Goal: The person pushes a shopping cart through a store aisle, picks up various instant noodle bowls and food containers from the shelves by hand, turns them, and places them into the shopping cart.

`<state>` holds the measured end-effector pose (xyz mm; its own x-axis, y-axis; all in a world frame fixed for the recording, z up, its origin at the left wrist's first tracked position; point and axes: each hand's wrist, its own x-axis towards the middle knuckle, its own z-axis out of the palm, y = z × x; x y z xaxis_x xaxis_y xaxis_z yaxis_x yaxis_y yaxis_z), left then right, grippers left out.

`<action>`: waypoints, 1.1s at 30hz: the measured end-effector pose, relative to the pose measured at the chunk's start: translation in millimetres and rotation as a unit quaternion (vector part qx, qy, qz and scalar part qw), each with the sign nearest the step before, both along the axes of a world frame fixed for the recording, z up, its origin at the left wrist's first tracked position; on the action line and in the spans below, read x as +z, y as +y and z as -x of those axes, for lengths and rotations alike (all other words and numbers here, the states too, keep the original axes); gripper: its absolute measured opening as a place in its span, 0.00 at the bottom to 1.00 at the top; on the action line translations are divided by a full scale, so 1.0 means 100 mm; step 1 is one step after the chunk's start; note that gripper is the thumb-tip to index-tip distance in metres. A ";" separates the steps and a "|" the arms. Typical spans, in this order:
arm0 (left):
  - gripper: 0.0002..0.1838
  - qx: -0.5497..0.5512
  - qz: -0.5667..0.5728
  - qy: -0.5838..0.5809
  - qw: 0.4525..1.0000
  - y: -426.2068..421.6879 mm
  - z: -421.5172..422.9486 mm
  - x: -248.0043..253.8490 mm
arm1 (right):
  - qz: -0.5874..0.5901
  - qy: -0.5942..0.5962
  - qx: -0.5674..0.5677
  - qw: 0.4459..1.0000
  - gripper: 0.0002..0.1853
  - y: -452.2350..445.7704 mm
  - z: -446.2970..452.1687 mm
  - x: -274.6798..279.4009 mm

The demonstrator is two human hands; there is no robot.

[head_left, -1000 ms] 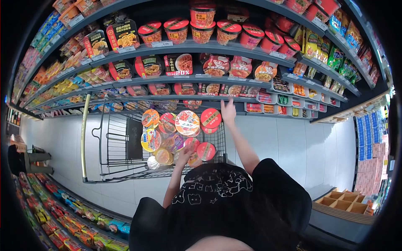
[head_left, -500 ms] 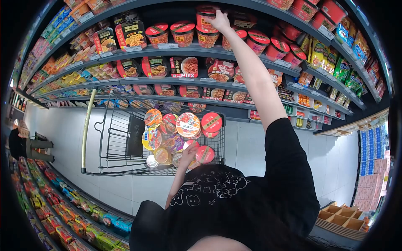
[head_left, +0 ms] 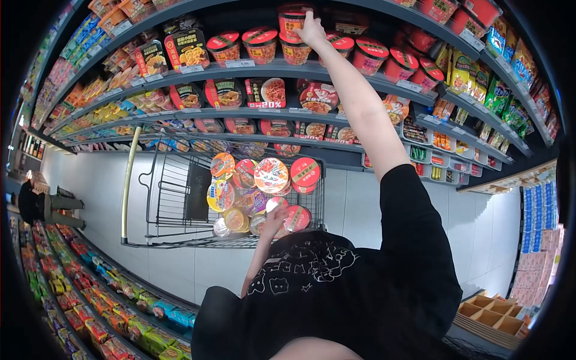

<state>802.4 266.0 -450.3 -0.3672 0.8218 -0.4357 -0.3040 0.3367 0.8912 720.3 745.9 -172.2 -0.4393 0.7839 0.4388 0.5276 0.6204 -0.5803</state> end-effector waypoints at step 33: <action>0.54 0.047 -0.168 0.366 0.914 0.87 0.00 1.13 | 0.647 0.279 0.210 0.678 0.21 -3.04 -2.36 -1.55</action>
